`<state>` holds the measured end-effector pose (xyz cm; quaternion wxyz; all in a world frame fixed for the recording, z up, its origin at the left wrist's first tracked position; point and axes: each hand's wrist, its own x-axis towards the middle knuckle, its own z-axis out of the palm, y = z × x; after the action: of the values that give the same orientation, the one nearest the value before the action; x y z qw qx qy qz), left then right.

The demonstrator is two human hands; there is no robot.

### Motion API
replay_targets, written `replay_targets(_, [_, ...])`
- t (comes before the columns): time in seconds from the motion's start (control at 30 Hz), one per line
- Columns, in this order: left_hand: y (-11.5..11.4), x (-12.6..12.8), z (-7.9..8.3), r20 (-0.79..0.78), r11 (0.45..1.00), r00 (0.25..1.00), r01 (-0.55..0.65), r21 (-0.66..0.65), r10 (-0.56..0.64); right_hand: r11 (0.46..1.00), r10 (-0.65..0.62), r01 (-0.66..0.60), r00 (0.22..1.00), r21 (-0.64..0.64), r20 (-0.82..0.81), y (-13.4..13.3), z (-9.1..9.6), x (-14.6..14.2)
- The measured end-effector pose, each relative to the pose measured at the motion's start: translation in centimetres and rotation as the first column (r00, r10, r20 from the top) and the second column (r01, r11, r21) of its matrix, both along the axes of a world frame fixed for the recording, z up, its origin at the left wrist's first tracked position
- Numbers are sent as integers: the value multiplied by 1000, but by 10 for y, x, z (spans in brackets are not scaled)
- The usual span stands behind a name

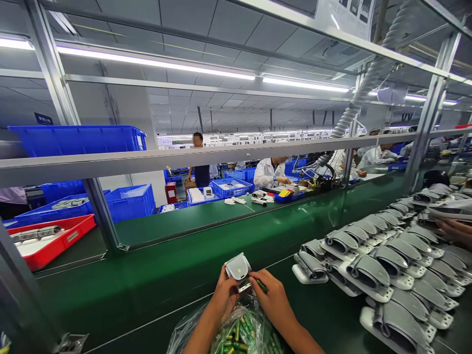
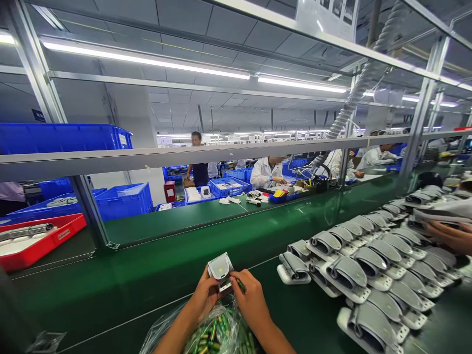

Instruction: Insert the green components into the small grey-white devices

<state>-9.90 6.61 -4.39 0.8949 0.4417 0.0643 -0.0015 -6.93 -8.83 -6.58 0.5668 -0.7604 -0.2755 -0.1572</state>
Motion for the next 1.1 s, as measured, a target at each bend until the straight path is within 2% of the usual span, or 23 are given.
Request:
replay_targets(0.2, [5,5,-14,18,999,999,-28,-15,29,992,84,-84,996,-91,-5,2,-1,-2])
replay_targets(0.3, [8,7,-18,3,1000,1000,-21,-14,21,973,94,-84,995,-216,36,3,3,-7])
replay_targets(0.37, [9,6,-18,-17,1000,1000,-11,3,11,920,73,-34,994,-391,86,4,9,-10])
replay_targets(0.43, [9,5,-18,-26,1000,1000,1,31,0,829,40,45,990,-557,139,5,15,-14])
replay_targets(0.5, [9,4,-18,-26,999,1000,-11,53,12,761,16,86,988,-643,151,4,21,-19])
replay_targets(0.53, [9,4,-17,-29,998,999,-24,57,26,763,19,68,992,-643,127,4,23,-21])
replay_targets(0.6, [8,5,-16,-32,997,997,-69,45,70,844,56,-26,998,-535,41,2,25,-24])
replay_targets(0.67, [8,6,-13,-21,993,993,-113,23,114,943,103,-111,994,-313,-42,-1,24,-24])
replay_targets(0.73, [8,8,-11,-4,991,991,-132,16,133,988,105,-119,985,-99,-138,-2,21,-20])
replay_targets(0.83, [9,9,-8,-8,994,995,-98,52,99,992,109,-87,951,88,-290,-1,17,-13])
replay_targets(0.93, [10,9,-8,-22,995,996,-84,59,85,976,153,-91,933,200,-326,3,15,-8])
replay_targets(1.03, [10,9,-7,-4,993,993,-117,-1,117,965,177,-97,927,243,-330,4,13,-7])
replay_targets(1.1, [10,10,-7,-4,990,991,-135,-48,135,980,126,-68,940,188,-317,3,13,-7])
